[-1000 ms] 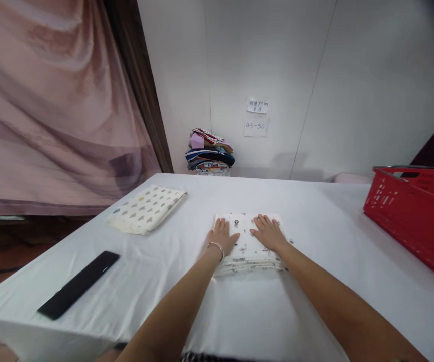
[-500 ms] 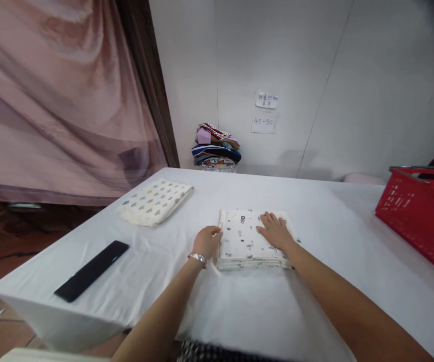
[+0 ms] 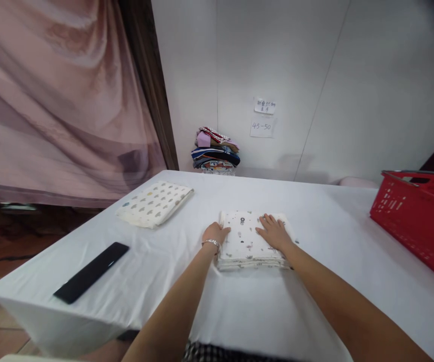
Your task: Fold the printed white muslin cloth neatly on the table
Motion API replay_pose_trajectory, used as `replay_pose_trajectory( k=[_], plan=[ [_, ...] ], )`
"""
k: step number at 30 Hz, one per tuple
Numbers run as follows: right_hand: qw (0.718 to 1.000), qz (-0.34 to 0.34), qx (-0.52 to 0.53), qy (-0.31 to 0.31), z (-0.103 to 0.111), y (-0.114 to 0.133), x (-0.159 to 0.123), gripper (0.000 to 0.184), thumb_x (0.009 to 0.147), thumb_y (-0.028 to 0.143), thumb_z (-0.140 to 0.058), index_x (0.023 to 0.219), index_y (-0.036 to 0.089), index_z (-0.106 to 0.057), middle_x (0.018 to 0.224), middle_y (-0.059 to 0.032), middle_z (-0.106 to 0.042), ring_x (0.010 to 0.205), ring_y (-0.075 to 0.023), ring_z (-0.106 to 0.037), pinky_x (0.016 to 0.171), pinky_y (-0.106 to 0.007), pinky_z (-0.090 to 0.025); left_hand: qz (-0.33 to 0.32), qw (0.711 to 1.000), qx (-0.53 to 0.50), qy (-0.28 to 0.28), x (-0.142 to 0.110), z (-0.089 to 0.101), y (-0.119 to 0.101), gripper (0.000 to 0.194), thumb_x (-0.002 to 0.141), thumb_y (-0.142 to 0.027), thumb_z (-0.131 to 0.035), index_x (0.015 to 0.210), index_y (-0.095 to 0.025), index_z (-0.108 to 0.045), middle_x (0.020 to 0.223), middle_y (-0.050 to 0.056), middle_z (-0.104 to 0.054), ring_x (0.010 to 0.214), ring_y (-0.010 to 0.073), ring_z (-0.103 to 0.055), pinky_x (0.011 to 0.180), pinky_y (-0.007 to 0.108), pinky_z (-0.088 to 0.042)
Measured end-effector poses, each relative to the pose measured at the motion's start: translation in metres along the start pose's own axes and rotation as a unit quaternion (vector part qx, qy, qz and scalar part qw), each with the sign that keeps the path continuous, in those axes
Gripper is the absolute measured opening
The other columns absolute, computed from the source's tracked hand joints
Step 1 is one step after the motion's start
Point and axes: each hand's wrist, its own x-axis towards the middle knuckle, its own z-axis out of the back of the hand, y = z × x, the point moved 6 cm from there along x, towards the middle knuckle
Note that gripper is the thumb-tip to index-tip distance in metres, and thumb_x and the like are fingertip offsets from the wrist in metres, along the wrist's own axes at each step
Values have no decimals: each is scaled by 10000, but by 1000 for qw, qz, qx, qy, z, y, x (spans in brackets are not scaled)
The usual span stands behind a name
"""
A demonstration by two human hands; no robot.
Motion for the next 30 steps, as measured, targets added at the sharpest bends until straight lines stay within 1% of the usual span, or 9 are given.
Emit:
replay_pose_trajectory(
  k=[6, 10, 15, 18, 21, 23, 25, 28, 30],
  plan=[
    [1000, 0, 7, 0, -1, 0, 1, 645, 860, 576, -180, 1403, 227, -203, 1487, -43, -92, 1351, -228, -49, 1056, -461, -60, -13, 1000, -16, -8, 5, -3, 5, 217, 718, -416, -536, 759, -205, -568, 886, 63, -664, 831, 207, -604, 645, 270, -399],
    [1000, 0, 7, -4, -1, 0, 1, 633, 861, 566, -189, 1403, 237, -200, 1487, -36, -95, 1351, -227, -50, 1054, -466, -68, -1, 1000, -25, -5, 5, -3, 7, 260, 698, -446, -554, 792, -204, -567, 914, 72, -667, 852, 216, -605, 654, 275, -404],
    [1000, -3, -3, -7, -1, 0, 1, 630, 862, 566, -190, 1400, 237, -210, 1486, -38, -108, 1349, -233, -62, 1052, -467, -74, 9, 1000, -21, -4, 5, -1, 5, 339, 691, -501, -555, 839, -197, -572, 956, 85, -665, 891, 219, -603, 686, 273, -406],
    [1000, 0, -7, -6, -1, 0, 1, 630, 864, 566, -186, 1399, 235, -210, 1485, -42, -110, 1348, -232, -65, 1052, -463, -72, 12, 1000, -16, 2, 9, -3, 3, 331, 689, -482, -562, 857, -196, -579, 987, 87, -658, 912, 219, -599, 688, 269, -407],
    [1000, 0, -2, -6, 0, 1, 0, 627, 864, 562, -195, 1398, 233, -214, 1486, -45, -109, 1348, -234, -66, 1051, -460, -67, 12, 1000, -22, 2, 13, -5, 3, 273, 677, -419, -588, 833, -195, -580, 970, 81, -661, 891, 211, -604, 667, 258, -407],
    [1000, 3, 9, -15, 2, 1, -2, 615, 865, 551, -216, 1392, 235, -229, 1481, -47, -134, 1345, -234, -82, 1049, -459, -76, 10, 999, -31, -3, 13, -6, 4, 232, 692, -391, -575, 815, -194, -576, 943, 74, -666, 867, 199, -609, 658, 251, -407],
    [999, 11, 22, -33, 6, 2, -4, 592, 867, 532, -241, 1379, 235, -261, 1467, -52, -193, 1338, -228, -120, 1047, -447, -99, 11, 999, -37, -12, 12, -6, 6, 219, 720, -389, -544, 814, -193, -573, 931, 74, -668, 866, 196, -609, 664, 252, -408],
    [997, 21, 37, -57, 12, 4, -7, 554, 872, 502, -259, 1344, 221, -332, 1438, -57, -273, 1321, -217, -179, 1043, -422, -134, 15, 999, -34, -20, 10, -6, 9, 234, 742, -395, -514, 835, -190, -575, 942, 90, -666, 897, 213, -605, 684, 269, -409],
    [997, 19, 39, -58, 14, 5, -8, 537, 874, 491, -264, 1319, 214, -376, 1433, -56, -284, 1319, -220, -186, 1043, -419, -137, 15, 999, -28, -14, 11, -7, 9, 239, 736, -387, -521, 849, -185, -578, 953, 100, -664, 906, 224, -605, 687, 276, -410]
  ],
)
